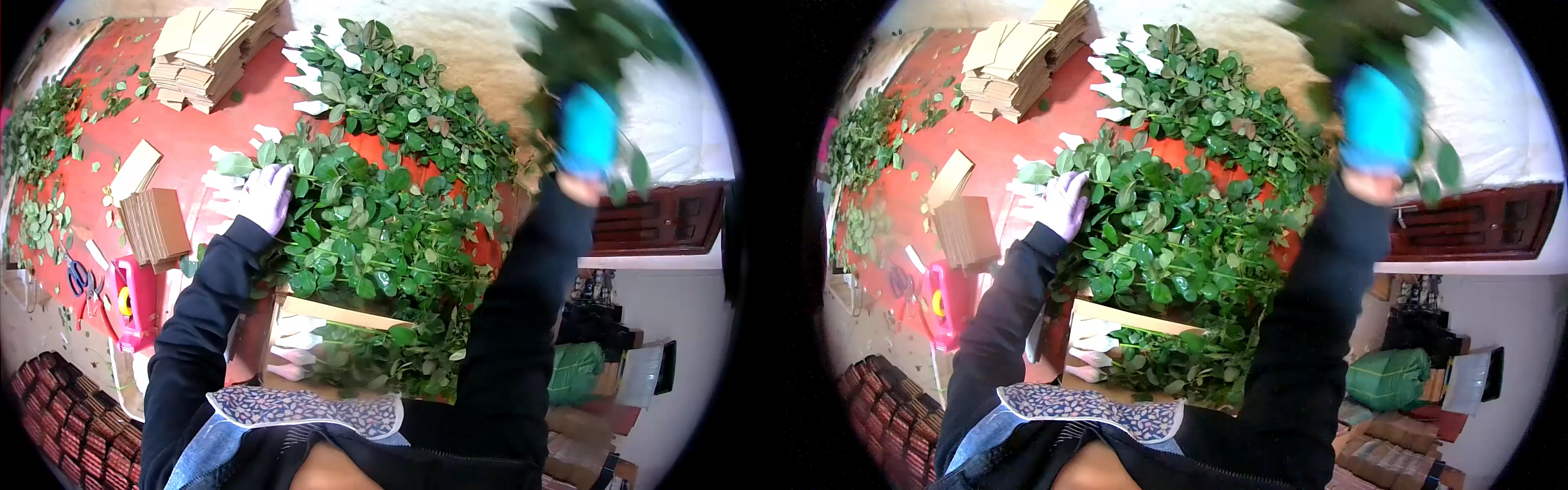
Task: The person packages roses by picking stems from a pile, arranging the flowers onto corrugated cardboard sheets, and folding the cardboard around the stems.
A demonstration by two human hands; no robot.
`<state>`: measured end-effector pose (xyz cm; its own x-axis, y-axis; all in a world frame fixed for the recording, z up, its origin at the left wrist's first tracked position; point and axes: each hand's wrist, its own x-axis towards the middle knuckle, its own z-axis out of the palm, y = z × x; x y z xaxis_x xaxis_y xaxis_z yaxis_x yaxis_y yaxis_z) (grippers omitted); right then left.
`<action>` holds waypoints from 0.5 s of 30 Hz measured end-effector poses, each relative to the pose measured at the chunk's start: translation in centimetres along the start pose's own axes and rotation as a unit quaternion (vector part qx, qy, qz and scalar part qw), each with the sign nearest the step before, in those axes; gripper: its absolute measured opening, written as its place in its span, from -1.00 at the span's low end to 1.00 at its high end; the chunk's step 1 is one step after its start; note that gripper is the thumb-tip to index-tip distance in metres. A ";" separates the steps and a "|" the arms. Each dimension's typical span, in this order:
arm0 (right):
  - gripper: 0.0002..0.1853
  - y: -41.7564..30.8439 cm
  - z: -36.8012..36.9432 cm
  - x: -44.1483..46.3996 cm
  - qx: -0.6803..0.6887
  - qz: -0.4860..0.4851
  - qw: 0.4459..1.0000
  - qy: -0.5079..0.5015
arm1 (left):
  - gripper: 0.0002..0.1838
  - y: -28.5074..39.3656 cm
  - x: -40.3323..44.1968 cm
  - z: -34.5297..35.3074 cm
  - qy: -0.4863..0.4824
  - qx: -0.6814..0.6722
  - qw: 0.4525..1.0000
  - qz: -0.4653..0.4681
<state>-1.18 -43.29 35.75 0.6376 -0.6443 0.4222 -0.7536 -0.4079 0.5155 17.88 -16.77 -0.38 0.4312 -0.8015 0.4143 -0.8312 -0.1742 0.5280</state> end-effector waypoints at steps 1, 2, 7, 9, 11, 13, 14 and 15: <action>-0.80 -2.0 1.2 1.8 -0.004 -0.048 0.995 -0.085 | -0.46 0.5 0.0 -0.4 0.019 -0.002 1.000 0.021; -0.76 -3.9 5.1 3.3 0.213 -0.121 0.964 0.107 | -0.43 1.4 0.0 -1.7 0.013 -0.008 0.999 0.031; -0.58 -16.3 8.3 -6.4 0.470 -0.299 0.821 -0.126 | -0.54 1.6 -0.8 -2.9 0.044 -0.008 0.997 0.060; -0.47 -18.9 10.5 -10.3 0.454 -0.295 0.771 -0.335 | -0.57 1.7 -0.6 -3.2 0.033 -0.009 0.996 0.077; -0.50 -20.6 14.0 -13.8 0.428 -0.339 0.796 -0.262 | -0.58 2.6 -0.2 -3.9 0.028 -0.014 0.996 0.078; -0.59 -20.0 13.9 -14.6 0.517 -0.288 0.762 -0.264 | -0.54 3.1 0.1 -4.4 0.060 -0.038 0.992 0.108; -0.59 -19.7 14.7 -14.7 0.537 -0.275 0.772 -0.198 | -0.48 3.2 0.3 -5.1 0.054 -0.057 0.986 0.144; -0.60 -19.1 15.0 -14.5 0.554 -0.260 0.780 -0.131 | -0.47 3.3 0.3 -5.1 0.052 -0.035 0.980 0.187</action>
<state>1.59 -35.89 8.58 0.9581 -0.2556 0.1290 -0.1717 -0.8736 -0.4554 17.03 -14.69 5.29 0.1373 -0.7389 0.6597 -0.9132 0.1636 0.3732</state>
